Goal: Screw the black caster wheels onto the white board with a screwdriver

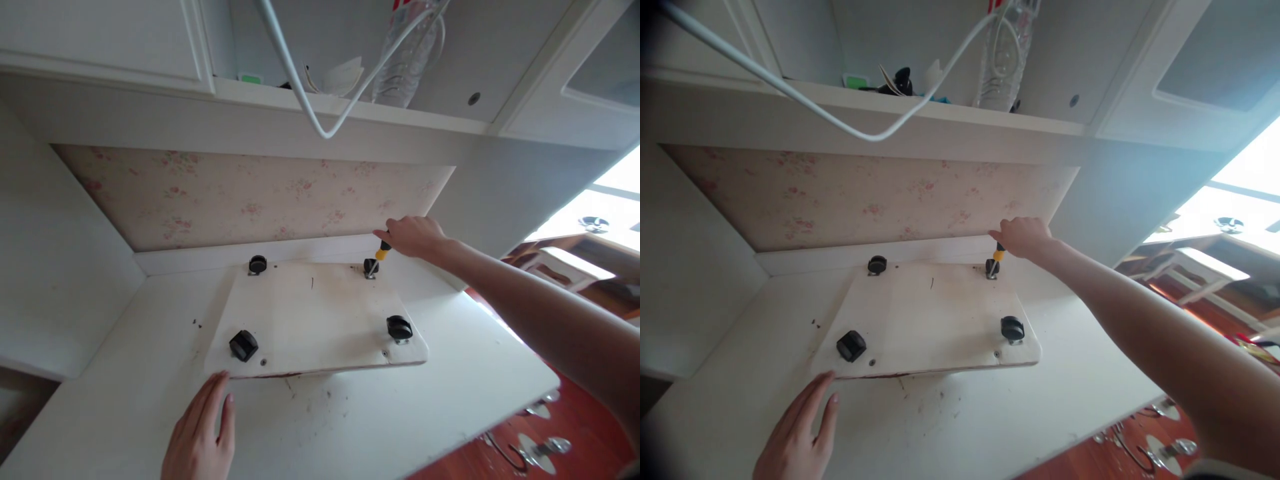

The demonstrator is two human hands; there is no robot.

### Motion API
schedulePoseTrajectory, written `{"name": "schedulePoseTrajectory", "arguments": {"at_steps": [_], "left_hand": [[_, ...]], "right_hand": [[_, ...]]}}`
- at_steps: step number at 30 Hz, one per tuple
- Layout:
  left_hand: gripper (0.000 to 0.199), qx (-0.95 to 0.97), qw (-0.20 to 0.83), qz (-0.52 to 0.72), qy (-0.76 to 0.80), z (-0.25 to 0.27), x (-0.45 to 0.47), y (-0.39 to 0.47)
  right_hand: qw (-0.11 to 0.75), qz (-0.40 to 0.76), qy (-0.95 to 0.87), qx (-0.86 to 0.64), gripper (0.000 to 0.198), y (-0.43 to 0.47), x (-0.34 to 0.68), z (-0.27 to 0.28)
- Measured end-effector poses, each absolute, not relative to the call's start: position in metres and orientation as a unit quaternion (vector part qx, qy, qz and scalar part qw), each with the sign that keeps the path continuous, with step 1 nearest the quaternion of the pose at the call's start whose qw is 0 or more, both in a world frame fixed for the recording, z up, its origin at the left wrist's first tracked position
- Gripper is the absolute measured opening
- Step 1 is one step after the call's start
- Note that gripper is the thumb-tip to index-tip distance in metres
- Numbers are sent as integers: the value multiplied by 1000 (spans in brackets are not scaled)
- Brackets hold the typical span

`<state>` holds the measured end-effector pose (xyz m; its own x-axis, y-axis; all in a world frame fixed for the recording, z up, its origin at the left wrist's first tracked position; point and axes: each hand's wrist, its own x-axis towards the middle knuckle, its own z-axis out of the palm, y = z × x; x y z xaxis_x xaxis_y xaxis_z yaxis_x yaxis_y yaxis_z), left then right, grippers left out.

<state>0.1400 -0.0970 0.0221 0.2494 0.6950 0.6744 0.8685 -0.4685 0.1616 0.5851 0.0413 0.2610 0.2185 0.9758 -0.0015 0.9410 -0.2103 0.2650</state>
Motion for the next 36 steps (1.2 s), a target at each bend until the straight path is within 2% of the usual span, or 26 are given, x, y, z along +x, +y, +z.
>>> {"name": "schedulePoseTrajectory", "arguments": {"at_steps": [6,11,16,20,25,30,36], "left_hand": [[37,-780,117,-357,-500,22,141,-98],[36,-782,120,-358,-496,23,139,-98],[36,-789,122,-355,-486,25,140,-98],[36,-785,120,-350,-497,25,141,-98],[38,-785,110,-343,-504,23,141,-99],[40,-786,100,-340,-507,23,140,-100],[38,-795,104,-342,-491,25,141,-99]], "right_hand": [[88,44,653,751,50,36,589,259],[86,87,607,785,72,35,591,258],[95,58,633,766,55,35,596,260],[101,79,614,779,67,35,597,262],[109,26,653,749,50,36,597,266],[124,71,618,773,66,38,596,269],[131,28,657,741,57,37,598,269]]}}
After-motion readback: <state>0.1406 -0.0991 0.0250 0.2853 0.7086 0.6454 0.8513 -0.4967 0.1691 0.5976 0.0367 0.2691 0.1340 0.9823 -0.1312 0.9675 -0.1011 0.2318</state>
